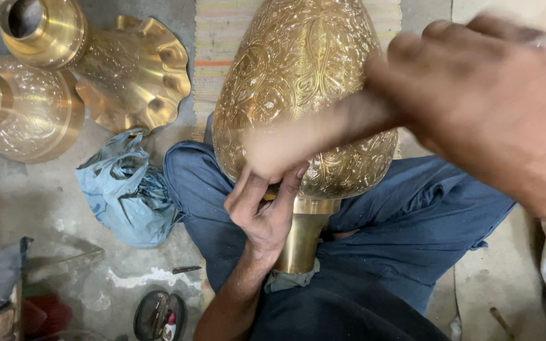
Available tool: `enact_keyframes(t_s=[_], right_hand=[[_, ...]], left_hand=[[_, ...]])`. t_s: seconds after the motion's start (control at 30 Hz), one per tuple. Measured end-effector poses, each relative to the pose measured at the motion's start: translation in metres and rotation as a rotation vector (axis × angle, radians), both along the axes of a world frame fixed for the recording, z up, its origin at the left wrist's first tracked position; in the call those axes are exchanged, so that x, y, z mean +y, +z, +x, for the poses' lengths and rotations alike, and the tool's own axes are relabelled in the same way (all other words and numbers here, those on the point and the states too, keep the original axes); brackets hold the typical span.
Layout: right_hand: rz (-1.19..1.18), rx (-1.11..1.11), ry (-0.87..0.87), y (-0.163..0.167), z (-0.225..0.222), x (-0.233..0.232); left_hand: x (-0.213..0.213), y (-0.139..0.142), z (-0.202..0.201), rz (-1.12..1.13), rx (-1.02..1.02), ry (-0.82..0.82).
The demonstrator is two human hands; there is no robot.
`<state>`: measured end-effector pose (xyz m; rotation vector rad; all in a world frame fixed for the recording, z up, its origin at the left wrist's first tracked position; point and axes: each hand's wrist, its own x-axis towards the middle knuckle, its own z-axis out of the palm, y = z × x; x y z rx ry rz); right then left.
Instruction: The person sits on the floor with a large engraved brass vase held between their legs and hammers a small punch against the vase's embossed surface using a wooden mallet, repositioning the punch by hand to work different areas of the pattern.
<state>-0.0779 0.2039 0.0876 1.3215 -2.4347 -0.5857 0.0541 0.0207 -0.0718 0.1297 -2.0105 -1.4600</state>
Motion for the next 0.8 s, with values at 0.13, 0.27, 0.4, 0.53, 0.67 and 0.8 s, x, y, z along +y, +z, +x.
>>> enact_keyframes(t_s=[0.13,0.27,0.4,0.53,0.67,0.8], right_hand=[[-0.061,-0.06,-0.023,-0.003,0.001,0.005],[-0.037,0.097,-0.001,-0.007,0.01,0.006],[-0.219,-0.04,-0.093,-0.012,0.022,0.017],[-0.488,-0.229,-0.116,-0.04,0.024,0.023],[-0.633,-0.232,-0.124,-0.064,0.039,0.032],[-0.647,-0.239,-0.22,-0.07,0.054,0.038]], left_hand=[[-0.001,-0.001,0.0,-0.035,0.01,0.001],[-0.006,-0.007,0.002,-0.124,-0.025,0.013],[-0.027,-0.019,-0.004,-0.124,0.031,-0.259],[-0.052,-0.027,-0.022,-0.407,0.119,-0.542],[-0.064,-0.014,-0.033,-0.289,-0.009,-0.643],[-0.063,0.003,-0.029,-0.412,0.076,-0.659]])
